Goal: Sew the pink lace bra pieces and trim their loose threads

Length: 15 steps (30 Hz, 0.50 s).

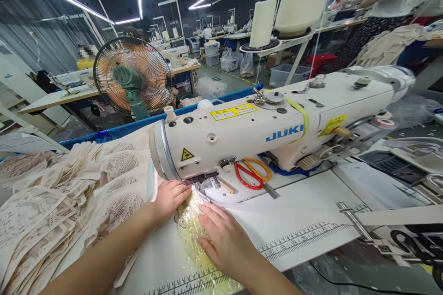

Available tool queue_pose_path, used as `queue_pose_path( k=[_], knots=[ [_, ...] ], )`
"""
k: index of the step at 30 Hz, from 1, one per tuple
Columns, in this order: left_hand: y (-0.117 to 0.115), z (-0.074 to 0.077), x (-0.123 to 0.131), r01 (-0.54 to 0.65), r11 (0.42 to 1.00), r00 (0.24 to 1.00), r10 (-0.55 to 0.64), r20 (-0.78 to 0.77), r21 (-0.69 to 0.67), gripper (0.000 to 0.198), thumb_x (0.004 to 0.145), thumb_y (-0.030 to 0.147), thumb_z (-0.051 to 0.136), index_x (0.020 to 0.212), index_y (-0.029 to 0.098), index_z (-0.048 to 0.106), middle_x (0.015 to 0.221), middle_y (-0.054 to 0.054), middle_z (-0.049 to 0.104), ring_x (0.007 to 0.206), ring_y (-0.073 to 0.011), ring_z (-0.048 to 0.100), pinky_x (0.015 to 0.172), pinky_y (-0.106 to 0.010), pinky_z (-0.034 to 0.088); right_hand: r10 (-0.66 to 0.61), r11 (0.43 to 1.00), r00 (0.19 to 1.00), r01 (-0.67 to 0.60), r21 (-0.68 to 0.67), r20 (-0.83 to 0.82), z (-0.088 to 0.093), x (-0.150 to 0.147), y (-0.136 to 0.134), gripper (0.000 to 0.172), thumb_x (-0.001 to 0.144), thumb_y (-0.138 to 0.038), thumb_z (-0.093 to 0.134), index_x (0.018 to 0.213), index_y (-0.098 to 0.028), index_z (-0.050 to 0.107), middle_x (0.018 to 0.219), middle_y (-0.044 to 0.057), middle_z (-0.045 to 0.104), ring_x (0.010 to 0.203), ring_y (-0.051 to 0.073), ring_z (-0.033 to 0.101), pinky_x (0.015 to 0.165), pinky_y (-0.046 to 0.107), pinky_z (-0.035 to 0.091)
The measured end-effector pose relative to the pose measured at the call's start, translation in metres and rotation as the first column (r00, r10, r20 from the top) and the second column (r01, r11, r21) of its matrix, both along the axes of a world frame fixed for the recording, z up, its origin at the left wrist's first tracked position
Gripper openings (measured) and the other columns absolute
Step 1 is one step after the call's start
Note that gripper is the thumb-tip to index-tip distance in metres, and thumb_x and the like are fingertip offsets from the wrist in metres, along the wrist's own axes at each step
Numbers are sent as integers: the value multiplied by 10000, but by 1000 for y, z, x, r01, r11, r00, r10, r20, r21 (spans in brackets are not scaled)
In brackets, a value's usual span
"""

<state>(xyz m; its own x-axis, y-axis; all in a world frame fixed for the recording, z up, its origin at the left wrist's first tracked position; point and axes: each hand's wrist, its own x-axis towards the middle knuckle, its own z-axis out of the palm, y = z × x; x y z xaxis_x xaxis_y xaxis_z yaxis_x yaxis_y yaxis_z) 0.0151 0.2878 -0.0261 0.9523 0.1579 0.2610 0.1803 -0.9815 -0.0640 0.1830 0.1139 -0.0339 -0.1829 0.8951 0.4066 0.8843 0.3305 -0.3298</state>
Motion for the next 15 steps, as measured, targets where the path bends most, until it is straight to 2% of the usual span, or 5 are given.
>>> queue_pose_path(
  k=[4, 8, 11, 13, 15],
  knots=[
    [7, 7, 3, -60, 998, 996, 59, -67, -12, 340, 964, 194, 294, 1162, 193, 570, 1158, -68, 629, 1029, -211, 569, 921, -399, 430, -15, 1000, 999, 16, 17, -33, 0, -1, 2, 320, 839, -235, 500, 1128, -124, 581, 1252, 133, 578, 1190, 271, 494, 970, 425, 463],
    [3, 28, 10, -154, 988, 985, 151, -87, -19, 353, 956, 208, 277, 1087, 185, 605, 980, -71, 660, 943, -212, 581, 869, -384, 451, 7, 998, 999, -5, 69, -33, 6, 1, 0, 302, 845, -221, 483, 1112, -121, 586, 1235, 142, 589, 1183, 265, 501, 954, 419, 476],
    [-15, 48, 7, -306, 952, 945, 303, -122, -4, 324, 928, 212, 309, 1067, 207, 601, 984, -75, 635, 908, -212, 581, 805, -357, 476, 75, 995, 996, -71, 76, -57, 3, 2, -17, 296, 872, -258, 477, 1136, -174, 580, 1220, 103, 602, 1163, 236, 518, 948, 378, 481],
    [-34, 61, -5, -410, 912, 900, 408, -155, 14, 300, 900, 199, 332, 984, 195, 619, 902, -88, 632, 799, -217, 596, 685, -340, 497, 112, 993, 990, -108, 52, -80, -7, 1, -37, 300, 890, -344, 492, 1159, -237, 571, 1195, 66, 611, 1108, 216, 550, 900, 344, 505],
    [-56, 71, -23, -523, 852, 819, 511, -261, 26, 273, 874, 192, 361, 866, 175, 633, 765, -91, 621, 664, -226, 602, 561, -336, 489, 16, 1000, 996, -14, 18, -90, -19, 0, -58, 265, 910, -375, 494, 1139, -267, 573, 1195, 59, 588, 1038, 202, 570, 851, 364, 509]
  ],
)
